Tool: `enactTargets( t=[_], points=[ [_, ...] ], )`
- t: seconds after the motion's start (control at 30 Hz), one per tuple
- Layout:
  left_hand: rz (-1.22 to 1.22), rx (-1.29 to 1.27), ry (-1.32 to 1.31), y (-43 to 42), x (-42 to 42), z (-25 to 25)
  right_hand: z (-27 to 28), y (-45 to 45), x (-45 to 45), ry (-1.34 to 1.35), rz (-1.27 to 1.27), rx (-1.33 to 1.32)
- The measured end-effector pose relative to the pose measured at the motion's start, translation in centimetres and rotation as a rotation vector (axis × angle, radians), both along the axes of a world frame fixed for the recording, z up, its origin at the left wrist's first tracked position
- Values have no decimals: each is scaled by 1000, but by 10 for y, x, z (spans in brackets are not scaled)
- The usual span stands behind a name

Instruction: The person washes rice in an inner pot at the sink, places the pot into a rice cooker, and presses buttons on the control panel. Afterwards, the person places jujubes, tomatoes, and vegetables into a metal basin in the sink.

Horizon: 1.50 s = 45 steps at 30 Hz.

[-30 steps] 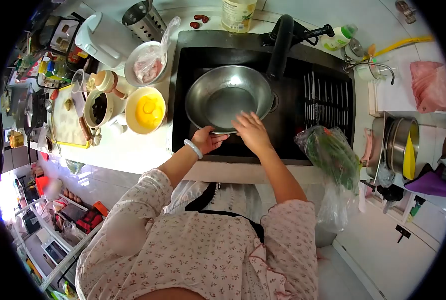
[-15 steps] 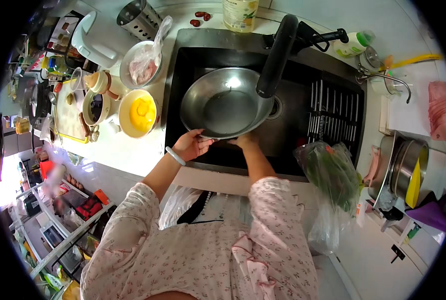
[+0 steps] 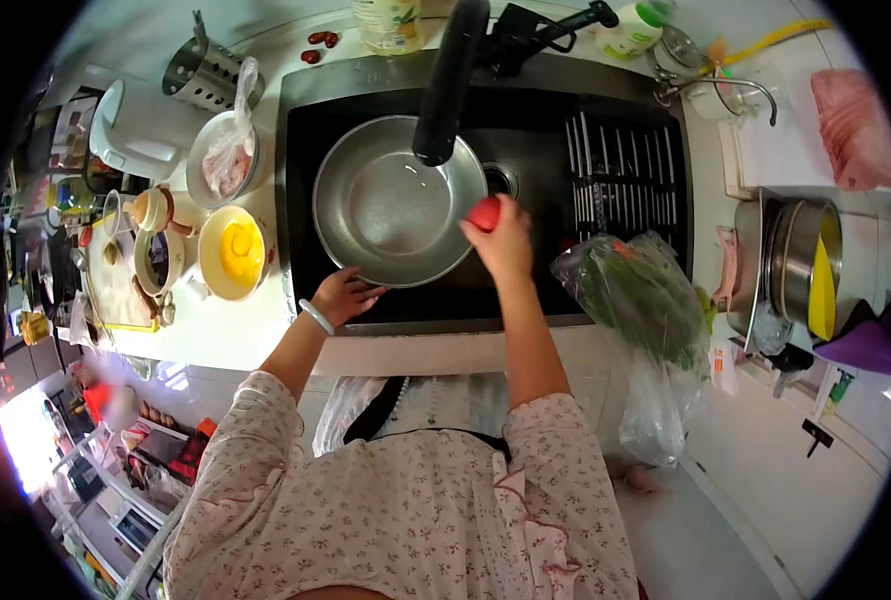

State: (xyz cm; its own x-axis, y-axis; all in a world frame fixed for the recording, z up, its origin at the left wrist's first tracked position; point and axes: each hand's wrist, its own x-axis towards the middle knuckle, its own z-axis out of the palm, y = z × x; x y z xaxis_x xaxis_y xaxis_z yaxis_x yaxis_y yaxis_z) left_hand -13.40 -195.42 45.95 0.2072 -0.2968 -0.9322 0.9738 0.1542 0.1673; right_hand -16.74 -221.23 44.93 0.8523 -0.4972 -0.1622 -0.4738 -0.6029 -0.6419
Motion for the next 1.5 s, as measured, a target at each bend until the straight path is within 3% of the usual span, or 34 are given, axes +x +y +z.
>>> enactTargets(
  t=[0.1, 0.23, 0.27, 0.3, 0.33, 0.37, 0.4, 0.43, 0.5, 0.53, 0.6, 0.67, 0.73, 0.8, 0.93, 1.0, 1.03, 1.07, 1.1, 1.13, 1.17, 1.2, 1.27, 1.33, 1.4, 1.47, 1.5],
  points=[
    [128, -19, 61, 9, 4, -10, 6, 41, 16, 128, 181, 100],
    [139, 54, 50, 2, 6, 12, -11, 63, 18, 203, 281, 114],
    [80, 2, -58, 4, 3, 17, -23, 62, 16, 187, 311, 124],
    [24, -52, -162, 6, -1, 21, -37, 54, 10, 132, 236, 99],
    [28, -49, -158, 6, -4, 24, -13, 42, 7, 37, 81, 172],
    [-16, -21, -228, 6, -7, 27, -21, 22, 1, -115, 16, 108],
    [-57, 8, -294, 6, -10, 29, -26, 0, -3, -101, -60, 38],
    [-102, 38, -337, 6, -12, 29, -62, -29, -12, -36, -96, -41],
    [-123, 57, -351, 6, -17, 23, -82, -55, -18, 370, -133, -107],
    [-160, 74, -372, 4, -17, 23, -87, -58, -18, 370, -127, -106],
    [-176, 113, -408, 0, -18, 24, -100, -62, -20, 720, 50, -628],
    [-185, 162, -438, -2, -21, 29, -124, -79, -26, 682, -23, -646],
    [-198, 156, -485, -3, -22, 34, -144, -102, -31, 641, -246, -454],
    [-207, 188, -503, 1, -25, 33, -160, -120, -41, 562, -271, -370],
    [-554, 398, -872, 10, -28, 10, -163, -127, -44, 441, -270, -255],
    [-1159, 609, -1048, 3, -20, 15, -158, -121, -37, 495, -192, -209],
    [-1344, 667, -1058, 0, -17, 16, -132, -98, -22, 551, -212, -193],
    [-1345, 650, -1081, -6, -14, 16, -111, -79, -11, 429, -270, -157],
    [-1532, 652, -1018, -12, -11, 15, -96, -68, -3, 296, -292, -37],
    [-1720, 653, -949, -18, -9, 13, -105, -62, -6, 38, -239, -84],
    [-1810, 639, -914, -21, -7, 6, -84, -47, 0, -59, -239, -120],
    [-1818, 626, -952, -26, -3, 4, -63, -33, 4, -198, -179, -163],
    [-1953, 542, -766, -34, 3, 2, -31, -7, 11, -311, -69, -138],
    [-1998, 581, -813, -38, 2, -1, -21, 19, 16, -213, 110, -192],
    [-2052, 561, -818, -39, 4, -9, -23, 36, 17, 57, 288, -133],
    [-2056, 539, -913, -41, 4, 0, -45, 49, 9, -4, 347, -258],
    [-2020, 470, -838, -42, 5, 3, -53, 51, 4, 66, 391, -281]
  ],
)
